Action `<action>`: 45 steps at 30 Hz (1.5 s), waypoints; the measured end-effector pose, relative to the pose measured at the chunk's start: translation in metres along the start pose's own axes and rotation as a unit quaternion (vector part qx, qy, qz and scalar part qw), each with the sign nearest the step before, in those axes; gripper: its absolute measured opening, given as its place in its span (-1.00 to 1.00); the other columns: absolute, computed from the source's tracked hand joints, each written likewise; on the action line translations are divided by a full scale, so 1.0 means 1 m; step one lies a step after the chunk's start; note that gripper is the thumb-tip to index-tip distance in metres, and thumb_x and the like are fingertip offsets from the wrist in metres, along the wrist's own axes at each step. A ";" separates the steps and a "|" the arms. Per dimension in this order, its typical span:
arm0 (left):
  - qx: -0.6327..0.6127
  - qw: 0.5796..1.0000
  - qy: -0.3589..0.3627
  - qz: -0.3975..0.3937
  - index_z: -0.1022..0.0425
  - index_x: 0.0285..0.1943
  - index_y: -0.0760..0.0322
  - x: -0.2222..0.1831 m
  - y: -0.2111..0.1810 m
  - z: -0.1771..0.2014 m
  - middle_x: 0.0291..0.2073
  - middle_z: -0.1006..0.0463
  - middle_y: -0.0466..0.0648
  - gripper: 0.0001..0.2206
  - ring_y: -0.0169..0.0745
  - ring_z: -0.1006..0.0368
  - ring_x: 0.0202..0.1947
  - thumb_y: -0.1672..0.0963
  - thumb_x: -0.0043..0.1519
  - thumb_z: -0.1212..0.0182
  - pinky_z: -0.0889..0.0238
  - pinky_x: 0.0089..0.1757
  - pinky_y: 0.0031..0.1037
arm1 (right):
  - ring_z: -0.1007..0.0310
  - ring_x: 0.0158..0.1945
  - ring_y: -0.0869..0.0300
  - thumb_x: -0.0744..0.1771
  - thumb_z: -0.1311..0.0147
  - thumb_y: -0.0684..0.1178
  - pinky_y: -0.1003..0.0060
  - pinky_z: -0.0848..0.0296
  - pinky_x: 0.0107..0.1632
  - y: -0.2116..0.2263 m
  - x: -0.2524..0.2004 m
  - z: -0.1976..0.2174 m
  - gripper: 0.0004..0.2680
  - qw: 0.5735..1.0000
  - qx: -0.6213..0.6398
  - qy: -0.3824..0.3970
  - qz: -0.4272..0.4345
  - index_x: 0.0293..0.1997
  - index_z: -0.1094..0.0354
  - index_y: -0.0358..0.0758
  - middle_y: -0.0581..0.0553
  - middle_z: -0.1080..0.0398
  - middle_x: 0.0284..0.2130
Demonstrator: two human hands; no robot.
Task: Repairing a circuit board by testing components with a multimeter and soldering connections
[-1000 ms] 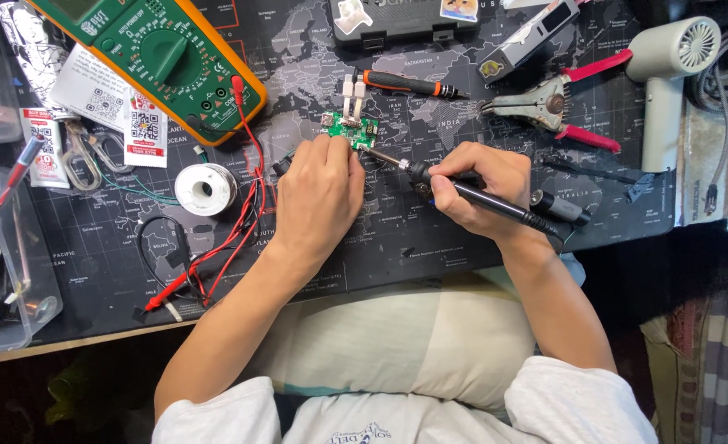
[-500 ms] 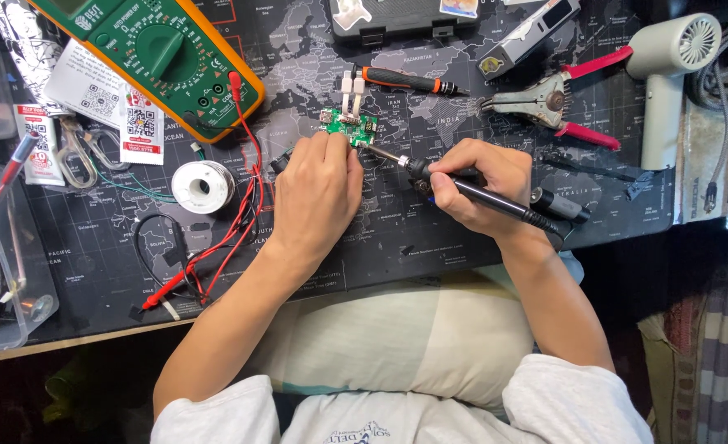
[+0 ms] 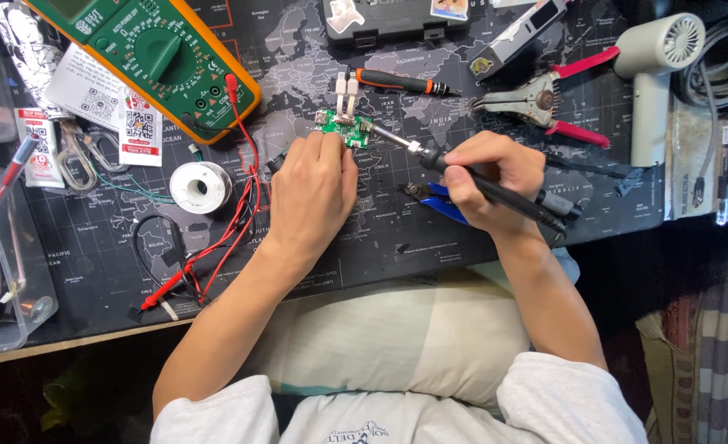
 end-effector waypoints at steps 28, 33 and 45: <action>-0.053 0.996 -0.024 -0.065 -0.56 -0.14 0.28 0.001 -0.012 0.036 -0.34 -0.50 0.05 -0.93 0.16 -0.59 -0.25 0.18 0.41 -0.30 -0.50 -0.19 -0.20 | -0.54 -0.54 0.12 0.48 -0.18 -0.07 0.31 -0.55 -0.42 0.035 -0.015 0.059 -0.83 0.976 0.039 -0.206 0.057 -0.14 -0.30 -0.36 -0.30 -0.49 -0.41; -0.100 0.990 -0.051 -0.091 -0.61 -0.15 0.34 0.001 -0.005 0.080 -0.38 -0.50 0.07 -0.93 0.21 -0.53 -0.29 0.25 0.42 -0.37 -0.41 -0.12 -0.15 | -0.27 -0.71 0.20 0.45 -0.28 -0.04 0.18 -0.57 -0.53 0.069 -0.071 0.175 -0.78 0.920 -0.007 -0.390 -0.028 -0.22 -0.33 -0.35 -0.13 -0.22 -0.64; -0.075 0.991 -0.061 -0.097 -0.80 0.12 0.52 0.028 0.029 0.100 -0.07 -0.74 0.16 -0.85 0.00 -0.57 -0.17 0.27 0.81 -0.48 -0.40 -0.01 -0.21 | -0.27 -0.62 0.31 0.48 -0.27 0.01 0.31 -0.50 -0.50 0.133 -0.181 0.458 -0.82 0.815 -0.260 -0.516 -0.055 -0.10 -0.54 -0.33 -0.11 -0.39 -0.54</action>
Point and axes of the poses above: each hand's wrist, its own x-axis towards the middle knuckle, its own z-axis out of the back of the hand, y = z × x, the point moved 10 cm from there along x, towards the middle knuckle
